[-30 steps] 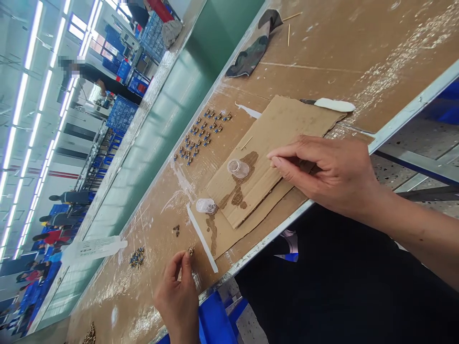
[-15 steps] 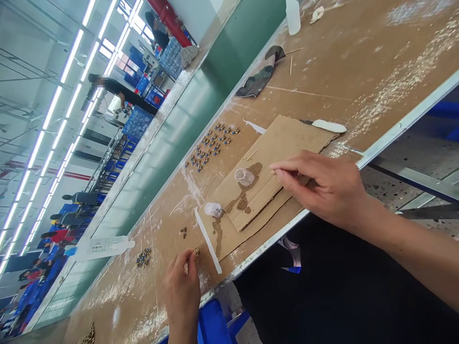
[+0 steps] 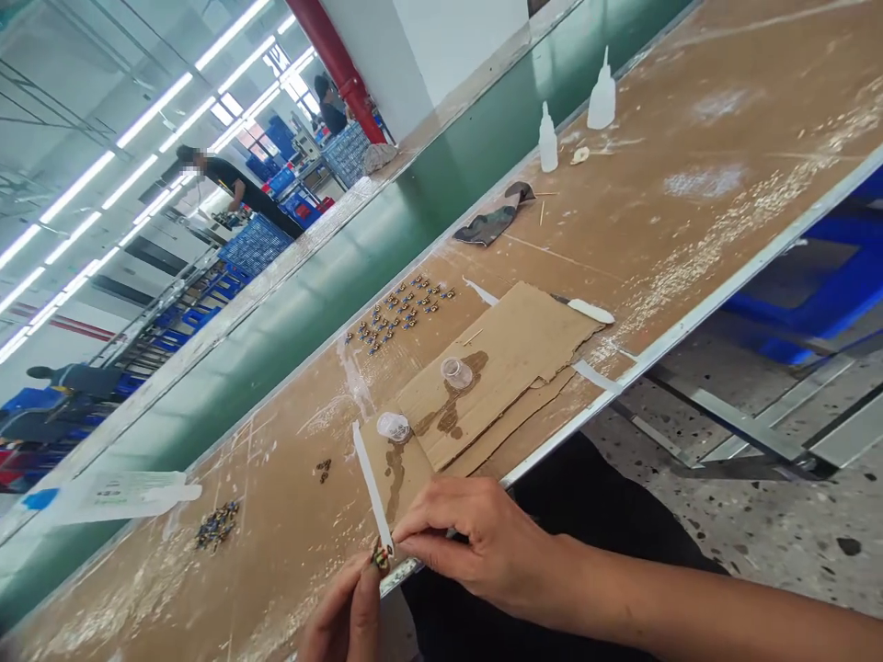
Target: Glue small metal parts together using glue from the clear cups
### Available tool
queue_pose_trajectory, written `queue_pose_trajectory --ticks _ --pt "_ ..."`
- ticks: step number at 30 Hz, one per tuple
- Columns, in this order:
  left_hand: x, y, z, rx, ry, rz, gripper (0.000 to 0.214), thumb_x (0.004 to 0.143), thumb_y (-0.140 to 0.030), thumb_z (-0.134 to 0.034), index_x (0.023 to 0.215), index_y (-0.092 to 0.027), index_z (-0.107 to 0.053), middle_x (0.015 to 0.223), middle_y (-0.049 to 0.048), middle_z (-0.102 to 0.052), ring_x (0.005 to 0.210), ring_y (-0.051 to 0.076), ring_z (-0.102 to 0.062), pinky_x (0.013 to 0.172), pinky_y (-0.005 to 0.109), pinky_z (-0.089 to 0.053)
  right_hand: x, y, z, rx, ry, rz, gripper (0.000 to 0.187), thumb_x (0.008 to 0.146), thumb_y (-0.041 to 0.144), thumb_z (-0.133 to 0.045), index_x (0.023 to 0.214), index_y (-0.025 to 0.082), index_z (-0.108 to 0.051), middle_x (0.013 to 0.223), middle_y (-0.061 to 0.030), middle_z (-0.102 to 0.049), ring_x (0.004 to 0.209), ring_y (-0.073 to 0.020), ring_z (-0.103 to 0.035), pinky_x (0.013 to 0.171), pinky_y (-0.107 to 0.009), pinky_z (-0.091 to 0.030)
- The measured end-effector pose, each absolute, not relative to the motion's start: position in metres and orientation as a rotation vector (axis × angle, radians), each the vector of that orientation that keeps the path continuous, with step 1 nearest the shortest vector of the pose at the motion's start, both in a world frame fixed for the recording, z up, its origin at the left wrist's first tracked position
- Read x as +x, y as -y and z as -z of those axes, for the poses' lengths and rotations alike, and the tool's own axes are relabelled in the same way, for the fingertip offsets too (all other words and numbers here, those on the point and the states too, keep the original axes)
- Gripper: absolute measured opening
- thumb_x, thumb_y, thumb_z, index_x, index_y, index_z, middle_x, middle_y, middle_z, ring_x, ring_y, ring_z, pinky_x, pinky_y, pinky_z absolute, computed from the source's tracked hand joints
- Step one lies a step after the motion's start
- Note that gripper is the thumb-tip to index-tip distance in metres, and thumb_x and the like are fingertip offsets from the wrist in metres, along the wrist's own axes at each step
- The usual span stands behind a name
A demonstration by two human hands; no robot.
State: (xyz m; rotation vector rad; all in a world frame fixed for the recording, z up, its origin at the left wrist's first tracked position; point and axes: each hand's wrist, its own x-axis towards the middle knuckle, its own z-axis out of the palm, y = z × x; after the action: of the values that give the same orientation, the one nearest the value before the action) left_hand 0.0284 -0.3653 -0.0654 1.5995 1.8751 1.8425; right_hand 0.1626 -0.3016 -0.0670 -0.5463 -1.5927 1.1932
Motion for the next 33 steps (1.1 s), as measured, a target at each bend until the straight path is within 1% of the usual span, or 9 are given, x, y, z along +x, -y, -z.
queue_pose_trajectory --ticks 4,9,13,18,20,24,28,33 --pt "0.031 0.368 0.071 1.654 -1.83 -1.851 0.007 0.078 -0.028 -0.066 0.082 -0.023 -0.07 0.079 -0.0005 -0.072 0.073 0.015 -0.068 0.072 0.027 -0.054 0.168 0.303 0.066 -0.535 1.615 -1.166 0.011 0.087 0.02 -0.058 0.09 0.015 -0.067 0.08 -0.0008 -0.067 0.074 -0.005 -0.06 0.069 -0.013 -0.046" --pt "0.031 0.371 0.073 1.748 -1.808 -1.814 0.005 0.08 -0.024 -0.065 0.083 -0.023 -0.069 0.08 -0.0003 -0.073 0.074 0.015 -0.069 0.073 0.027 -0.055 0.171 0.306 0.068 -0.563 1.679 -1.134 0.012 0.088 0.021 -0.057 0.088 0.016 -0.067 0.077 -0.0015 -0.066 0.07 -0.0062 -0.059 0.066 -0.015 -0.046" --pt "0.029 0.374 0.07 1.777 -1.834 -1.697 0.01 0.083 -0.028 -0.061 0.082 -0.022 -0.069 0.079 0.002 -0.072 0.079 0.018 -0.07 0.075 0.031 -0.057 0.174 0.306 0.068 -0.53 1.733 -1.035 0.012 0.089 0.021 -0.055 0.091 0.016 -0.066 0.078 -0.0023 -0.066 0.072 -0.0069 -0.06 0.068 -0.016 -0.048" --pt "0.029 0.375 0.072 1.788 -1.831 -1.665 0.013 0.084 -0.03 -0.059 0.081 -0.022 -0.069 0.079 0.0037 -0.071 0.084 0.02 -0.069 0.076 0.033 -0.058 0.178 0.305 0.065 -0.491 1.802 -0.923 0.013 0.09 0.018 -0.053 0.092 0.014 -0.065 0.079 -0.0039 -0.065 0.074 -0.0077 -0.06 0.068 -0.016 -0.049" --pt "0.03 0.374 0.073 1.8 -1.798 -1.68 0.014 0.085 -0.029 -0.058 0.083 -0.022 -0.07 0.08 0.0038 -0.071 0.085 0.019 -0.069 0.076 0.032 -0.057 0.179 0.304 0.064 -0.484 1.815 -0.908 0.013 0.09 0.018 -0.052 0.092 0.014 -0.065 0.078 -0.0042 -0.064 0.073 -0.0077 -0.06 0.067 -0.016 -0.049" --pt "0.032 0.371 0.075 1.816 -1.702 -1.78 0.011 0.083 -0.02 -0.061 0.087 -0.023 -0.07 0.081 0.0015 -0.071 0.083 0.016 -0.068 0.078 0.03 -0.057 0.18 0.304 0.062 -0.494 1.823 -0.914 0.015 0.091 0.019 -0.051 0.092 0.014 -0.065 0.077 -0.0042 -0.064 0.072 -0.0078 -0.059 0.066 -0.016 -0.049" --pt "0.033 0.37 0.075 1.808 -1.685 -1.792 0.01 0.084 -0.021 -0.06 0.086 -0.023 -0.07 0.08 0.0018 -0.07 0.081 0.017 -0.068 0.08 0.033 -0.057 0.179 0.304 0.061 -0.505 1.807 -0.939 0.014 0.091 0.018 -0.051 0.09 0.014 -0.065 0.076 -0.0036 -0.064 0.071 -0.0077 -0.058 0.065 -0.016 -0.048" --pt "0.033 0.369 0.076 1.834 -1.679 -1.807 0.01 0.084 -0.02 -0.059 0.088 -0.022 -0.069 0.083 0.0021 -0.07 0.085 0.017 -0.068 0.08 0.034 -0.057 0.179 0.304 0.062 -0.507 1.798 -0.925 0.013 0.09 0.017 -0.052 0.088 0.014 -0.064 0.073 -0.0028 -0.062 0.069 -0.0076 -0.056 0.064 -0.016 -0.046"
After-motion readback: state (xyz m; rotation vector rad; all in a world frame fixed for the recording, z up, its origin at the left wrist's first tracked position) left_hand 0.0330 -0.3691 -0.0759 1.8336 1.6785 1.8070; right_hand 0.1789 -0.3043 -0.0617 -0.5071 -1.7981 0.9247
